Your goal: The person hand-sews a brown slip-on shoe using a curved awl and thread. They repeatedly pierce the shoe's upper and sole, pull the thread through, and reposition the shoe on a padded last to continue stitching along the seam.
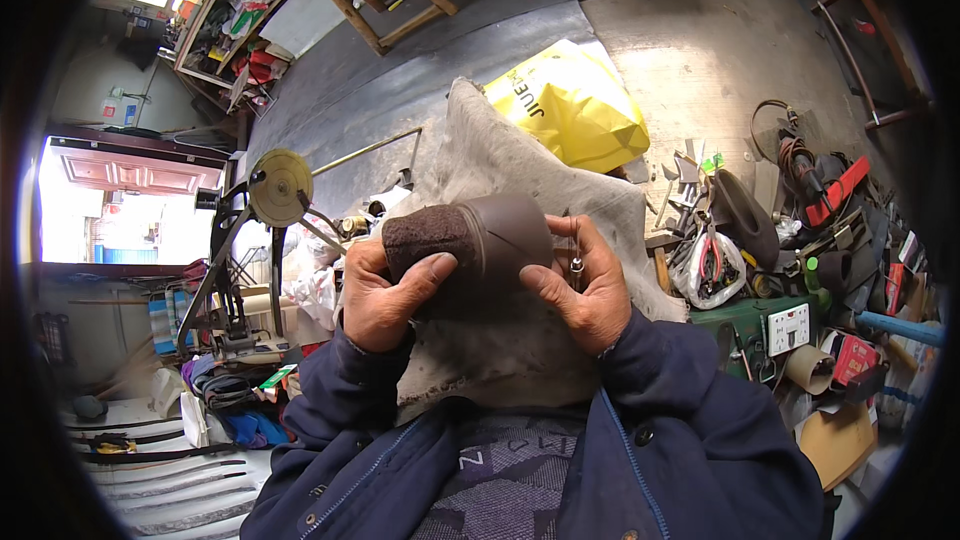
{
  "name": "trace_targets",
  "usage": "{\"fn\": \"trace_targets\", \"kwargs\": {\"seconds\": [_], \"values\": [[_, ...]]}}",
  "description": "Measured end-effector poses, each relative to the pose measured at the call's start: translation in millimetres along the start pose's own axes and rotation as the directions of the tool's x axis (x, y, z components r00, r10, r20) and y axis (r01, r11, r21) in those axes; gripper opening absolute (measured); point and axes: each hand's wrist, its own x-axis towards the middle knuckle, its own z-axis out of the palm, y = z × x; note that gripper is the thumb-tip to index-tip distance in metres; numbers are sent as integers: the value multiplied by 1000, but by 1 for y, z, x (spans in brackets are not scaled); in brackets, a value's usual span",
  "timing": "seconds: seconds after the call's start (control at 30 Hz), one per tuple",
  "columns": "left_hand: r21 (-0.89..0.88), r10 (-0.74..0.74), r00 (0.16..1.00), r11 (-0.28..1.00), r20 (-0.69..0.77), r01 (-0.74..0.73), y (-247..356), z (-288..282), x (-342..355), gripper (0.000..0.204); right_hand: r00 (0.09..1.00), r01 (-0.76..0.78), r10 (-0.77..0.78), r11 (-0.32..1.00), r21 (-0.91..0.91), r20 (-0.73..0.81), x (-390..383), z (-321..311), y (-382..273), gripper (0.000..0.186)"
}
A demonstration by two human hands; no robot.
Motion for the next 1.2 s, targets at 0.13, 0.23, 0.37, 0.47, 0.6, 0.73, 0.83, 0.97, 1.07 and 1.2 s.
{"fn": "trace_targets", "kwargs": {"seconds": [0.13, 0.23, 0.37, 0.47, 0.6, 0.73, 0.83, 0.97, 1.07, 1.2], "values": [[-27, -33, 999, 999, 42, 35, -3, -2, 3, 22, 997, -67, 73, 986, -154, 40, 1, -27, 0, 43], [-42, -75, 996, 996, 38, 77, -4, -2, -2, 24, 996, -86, 75, 958, -274, -51, 13, -81, -8, 33], [-51, -147, 989, 988, 10, 148, -5, 4, -10, 25, 873, -300, -260, 379, -876, -412, 47, -158, -26, 28], [3, -136, 988, 991, -66, 137, -8, 16, -13, 26, 890, -11, -450, 140, -990, -73, 37, -154, -39, 38], [124, 0, 990, 992, -144, 18, -16, 34, -9, 26, 959, 261, -254, 604, -753, 128, -11, -77, -55, 46], [1, -74, 972, 997, -222, 76, -20, 42, -5, 23, 953, 250, -105, 801, -544, 283, -26, -22, -60, 53], [2, -78, 971, 997, -225, 81, -20, 42, -4, 22, 948, 255, -97, 804, -537, 304, -22, -16, -61, 55], [39, -72, 973, 996, -220, 83, -19, 43, -3, 21, 943, 280, -116, 785, -553, 313, -17, -19, -59, 55], [31, -77, 973, 996, -217, 85, -18, 42, -3, 21, 935, 309, -138, 771, -556, 328, -15, -17, -55, 56], [19, -78, 973, 996, -215, 85, -20, 40, -4, 22, 927, 318, -115, 748, -583, 358, -15, -14, -55, 58]]}}
